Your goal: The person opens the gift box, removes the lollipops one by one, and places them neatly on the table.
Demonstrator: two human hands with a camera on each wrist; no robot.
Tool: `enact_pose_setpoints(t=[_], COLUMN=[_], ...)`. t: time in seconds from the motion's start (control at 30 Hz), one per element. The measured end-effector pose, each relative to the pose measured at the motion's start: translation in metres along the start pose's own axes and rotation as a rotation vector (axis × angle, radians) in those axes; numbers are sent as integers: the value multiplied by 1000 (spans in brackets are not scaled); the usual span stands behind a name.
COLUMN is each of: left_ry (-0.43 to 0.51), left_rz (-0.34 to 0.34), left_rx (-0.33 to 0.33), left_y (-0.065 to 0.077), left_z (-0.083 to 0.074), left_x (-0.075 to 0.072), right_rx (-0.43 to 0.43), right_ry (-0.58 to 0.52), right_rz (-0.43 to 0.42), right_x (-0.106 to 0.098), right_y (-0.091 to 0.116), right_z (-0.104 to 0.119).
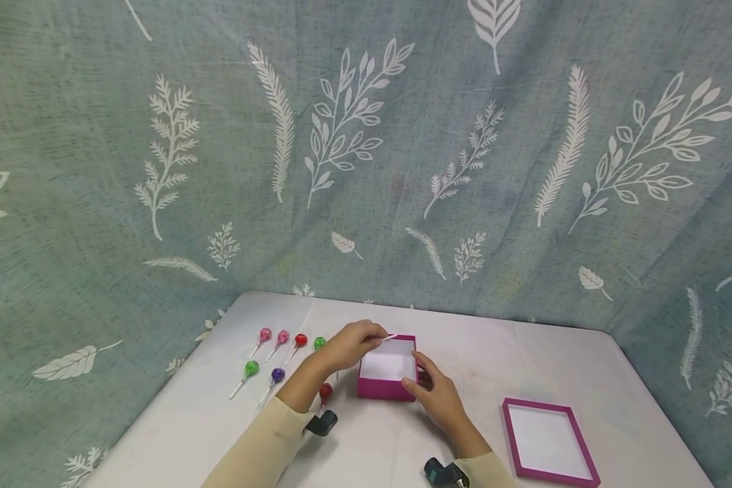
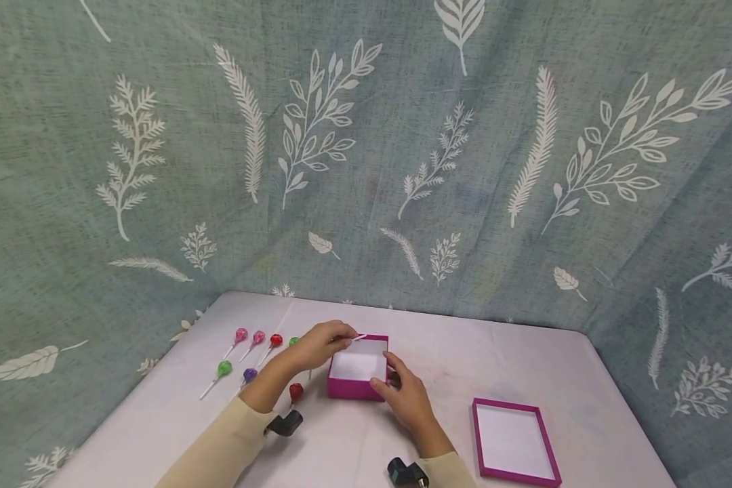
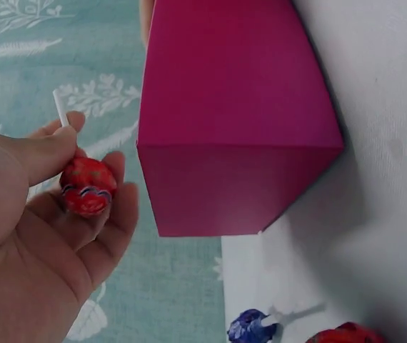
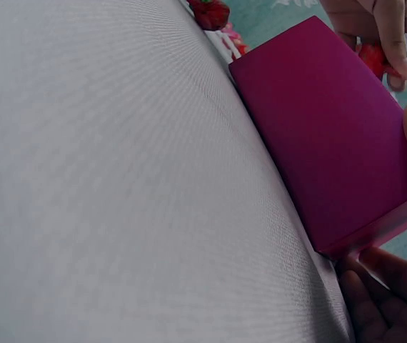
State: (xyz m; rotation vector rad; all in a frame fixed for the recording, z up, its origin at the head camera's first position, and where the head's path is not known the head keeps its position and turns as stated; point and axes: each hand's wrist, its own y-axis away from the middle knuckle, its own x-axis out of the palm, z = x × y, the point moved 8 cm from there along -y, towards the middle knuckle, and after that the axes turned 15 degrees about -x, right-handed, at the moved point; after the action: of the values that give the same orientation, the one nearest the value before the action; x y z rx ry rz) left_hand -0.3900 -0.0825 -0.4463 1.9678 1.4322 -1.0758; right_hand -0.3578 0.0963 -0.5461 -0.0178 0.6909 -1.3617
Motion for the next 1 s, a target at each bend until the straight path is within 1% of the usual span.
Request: enact_pose_setpoints(t=[0.07, 0.17, 0.27, 0.37, 0.47, 0.63, 0.77, 1.0], left_ry=[9, 26, 45, 57, 61, 101, 138, 209], left_rz=[-5, 20, 61, 79, 83, 73, 49, 53], left_rx=[7, -7, -38, -66, -85, -78, -73, -119], left_y=[1, 1, 2, 4, 9, 15, 19, 26], left_z=[1, 3, 6, 9, 11, 15, 20, 30], left_x=[-3, -4, -2, -2, -4, -10, -17, -25], right_rx=[-2, -11, -12, -28, -32, -32, -35, -28], right_ry=[1, 3, 5, 6, 5, 13, 12, 18], right_rz=[-1, -2, -4, -2, 2, 12, 10, 12], right_x=[0, 0, 0, 0, 0, 1, 0, 0], right_y=[-1, -1, -2, -1, 0, 1, 1, 1], right_z=[1, 2, 2, 3, 2, 0, 0, 0])
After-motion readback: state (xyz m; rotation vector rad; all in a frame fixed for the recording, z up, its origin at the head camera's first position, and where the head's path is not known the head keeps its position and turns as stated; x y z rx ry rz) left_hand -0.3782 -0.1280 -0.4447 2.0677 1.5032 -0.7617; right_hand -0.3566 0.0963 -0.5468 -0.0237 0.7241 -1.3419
